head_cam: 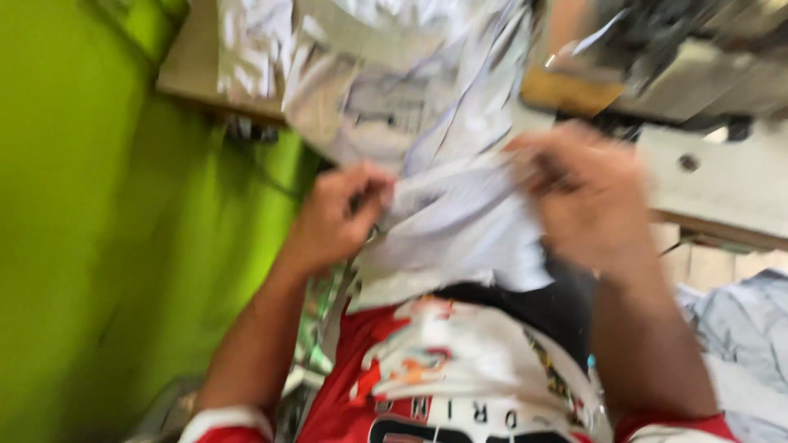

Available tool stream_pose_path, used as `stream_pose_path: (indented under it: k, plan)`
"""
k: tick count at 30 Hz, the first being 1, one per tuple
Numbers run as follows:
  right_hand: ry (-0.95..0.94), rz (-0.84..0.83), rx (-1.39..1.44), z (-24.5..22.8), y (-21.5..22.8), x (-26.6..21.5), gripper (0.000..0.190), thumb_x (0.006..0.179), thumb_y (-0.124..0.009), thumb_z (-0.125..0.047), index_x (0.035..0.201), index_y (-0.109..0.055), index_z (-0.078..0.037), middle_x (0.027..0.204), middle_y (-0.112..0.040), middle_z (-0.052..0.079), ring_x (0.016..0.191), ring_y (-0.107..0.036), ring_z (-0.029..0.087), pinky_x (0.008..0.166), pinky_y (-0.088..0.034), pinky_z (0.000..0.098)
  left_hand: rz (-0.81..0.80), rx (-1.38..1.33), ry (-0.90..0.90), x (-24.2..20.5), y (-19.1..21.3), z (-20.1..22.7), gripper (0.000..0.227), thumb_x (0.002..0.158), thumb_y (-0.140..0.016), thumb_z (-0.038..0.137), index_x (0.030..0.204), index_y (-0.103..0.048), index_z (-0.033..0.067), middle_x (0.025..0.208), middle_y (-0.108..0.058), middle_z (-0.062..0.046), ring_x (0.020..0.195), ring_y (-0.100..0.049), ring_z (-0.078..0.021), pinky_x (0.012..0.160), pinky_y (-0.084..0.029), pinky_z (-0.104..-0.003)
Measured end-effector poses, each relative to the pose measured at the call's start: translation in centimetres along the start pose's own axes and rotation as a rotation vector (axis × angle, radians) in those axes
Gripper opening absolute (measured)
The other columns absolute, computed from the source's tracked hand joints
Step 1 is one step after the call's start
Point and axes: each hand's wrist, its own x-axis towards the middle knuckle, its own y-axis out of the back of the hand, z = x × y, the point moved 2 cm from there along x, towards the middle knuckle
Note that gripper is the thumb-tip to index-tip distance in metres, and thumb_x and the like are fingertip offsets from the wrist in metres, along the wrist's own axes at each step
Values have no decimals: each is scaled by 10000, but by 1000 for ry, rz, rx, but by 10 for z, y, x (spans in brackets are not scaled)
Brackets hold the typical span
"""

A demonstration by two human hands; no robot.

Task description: Trimming excess threads from fabric parts using snips at a sewing machine station

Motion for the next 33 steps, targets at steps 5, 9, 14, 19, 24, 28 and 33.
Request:
stream_pose_path:
  k: [5, 9, 14, 19, 24, 28, 33]
  plan:
    - [241, 122, -119, -14, 22, -2, 193, 1112, -629, -67, 1075, -725, 95, 802, -545, 90, 680, -393, 152, 662, -288, 286, 215, -86, -69, 10, 13, 40, 205, 1069, -423, 270, 1044, -487, 77, 1140, -652, -109, 1006, -614, -203, 888, -477, -328]
    - [197, 213, -165, -11, 22, -15, 271, 1116, -565, -93, 1067, -731, 116, 883, -660, 143, 697, -520, 168, 619, -371, 276, 318, 227, -102, -1, 19, 45, 182, 1065, -421, 191, 1109, -523, 46, 997, -639, -89, 853, -648, -267, 769, -500, -387]
    - [255, 211, 72, 2, 32, -43, 310, 1085, -475, -222, 1043, -624, 47, 578, -524, 19, 424, -416, 69, 402, -256, 230, -189, 374, -432, -3, 54, 82, 445, 932, -803, 146, 1303, -568, 70, 971, -686, -62, 755, -651, -140, 649, -592, -299]
    - [-219, 442, 157, 104, -13, -78, 146, 1050, -615, -133, 1016, -674, -4, 713, -557, 52, 618, -469, 111, 570, -364, 259, -180, 320, -182, 7, 51, 30, 296, 752, -612, -64, 1018, -702, 27, 891, -682, -141, 788, -671, -303, 703, -536, -400]
    - [-286, 415, 129, 212, -76, -88, 145, 1028, -643, -66, 991, -699, 62, 719, -598, 156, 736, -491, 198, 659, -435, 373, -169, 150, -44, -5, -13, -116, 247, 736, -717, 28, 981, -726, 58, 862, -705, -183, 855, -701, -392, 780, -555, -471]
    - [-462, 316, 69, 259, -101, -79, 372, 1042, -613, -234, 738, -654, -24, 546, -554, 105, 566, -522, 223, 571, -407, 369, -38, 221, 291, -11, -49, -181, 266, 792, -725, 66, 1056, -736, 100, 1007, -730, -148, 982, -707, -357, 823, -563, -438]
    - [-616, 231, 19, 268, -106, -76, 439, 1052, -561, -356, 846, -676, 14, 640, -616, 216, 663, -595, 343, 662, -438, 487, -114, 680, 300, 7, -47, -142, 350, 856, -705, 289, 1193, -695, 195, 1084, -675, -89, 984, -694, -331, 819, -566, -449]
